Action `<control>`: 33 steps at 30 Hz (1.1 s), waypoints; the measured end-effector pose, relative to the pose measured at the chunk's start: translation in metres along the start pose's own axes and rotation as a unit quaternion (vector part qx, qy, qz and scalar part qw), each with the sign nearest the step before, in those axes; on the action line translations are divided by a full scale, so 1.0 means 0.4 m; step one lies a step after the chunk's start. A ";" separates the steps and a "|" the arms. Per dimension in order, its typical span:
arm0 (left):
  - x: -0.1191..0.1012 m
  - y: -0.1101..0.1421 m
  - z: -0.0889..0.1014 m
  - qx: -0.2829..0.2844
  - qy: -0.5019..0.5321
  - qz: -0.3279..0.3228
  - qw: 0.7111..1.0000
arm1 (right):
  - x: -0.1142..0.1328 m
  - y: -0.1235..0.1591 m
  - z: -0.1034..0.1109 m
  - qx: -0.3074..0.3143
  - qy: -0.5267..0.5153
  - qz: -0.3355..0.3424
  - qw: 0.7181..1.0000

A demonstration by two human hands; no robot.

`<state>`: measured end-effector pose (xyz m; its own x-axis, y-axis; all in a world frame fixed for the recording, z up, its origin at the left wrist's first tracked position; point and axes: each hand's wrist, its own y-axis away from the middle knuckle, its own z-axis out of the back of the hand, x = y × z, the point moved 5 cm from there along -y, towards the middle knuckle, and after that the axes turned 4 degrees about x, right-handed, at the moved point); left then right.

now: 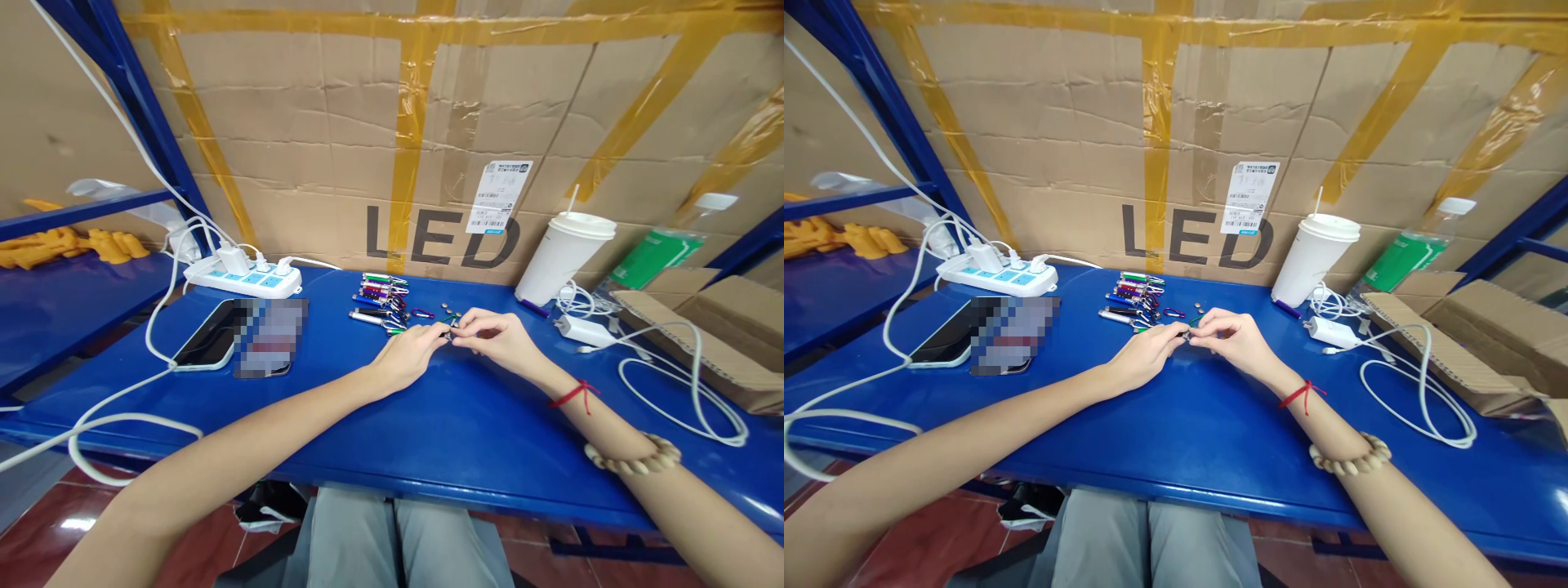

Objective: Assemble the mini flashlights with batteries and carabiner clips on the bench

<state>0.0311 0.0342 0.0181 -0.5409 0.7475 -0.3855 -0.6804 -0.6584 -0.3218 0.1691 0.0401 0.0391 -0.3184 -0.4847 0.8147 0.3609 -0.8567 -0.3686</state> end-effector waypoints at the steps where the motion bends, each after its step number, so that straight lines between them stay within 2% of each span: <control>1: 0.000 0.001 -0.001 0.002 0.011 -0.001 1.000 | -0.001 0.000 0.001 0.000 -0.005 -0.002 1.000; 6: 0.003 0.002 -0.002 -0.007 0.027 -0.009 1.000 | -0.011 0.000 0.001 -0.006 -0.021 -0.013 1.000; 12: 0.006 0.004 -0.005 0.013 0.017 -0.031 0.999 | -0.018 0.006 -0.015 0.001 -0.039 -0.013 0.999; 21: -0.008 0.014 0.003 0.005 0.000 -0.060 0.998 | 0.010 0.009 -0.028 -0.022 0.030 0.038 0.999; 28: -0.004 0.017 0.009 -0.063 -0.030 -0.057 0.996 | 0.002 0.014 -0.042 -0.022 -0.021 -0.030 0.999; 33: 0.004 0.019 0.008 -0.094 -0.055 -0.051 0.993 | -0.013 0.020 -0.049 -0.039 -0.067 -0.112 0.991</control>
<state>0.0235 0.0307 0.0176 -0.5316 0.8096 -0.2488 -0.6355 -0.5755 -0.5148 0.1564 0.0324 0.0232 -0.2614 -0.2574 0.9303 0.2245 -0.9536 -0.2007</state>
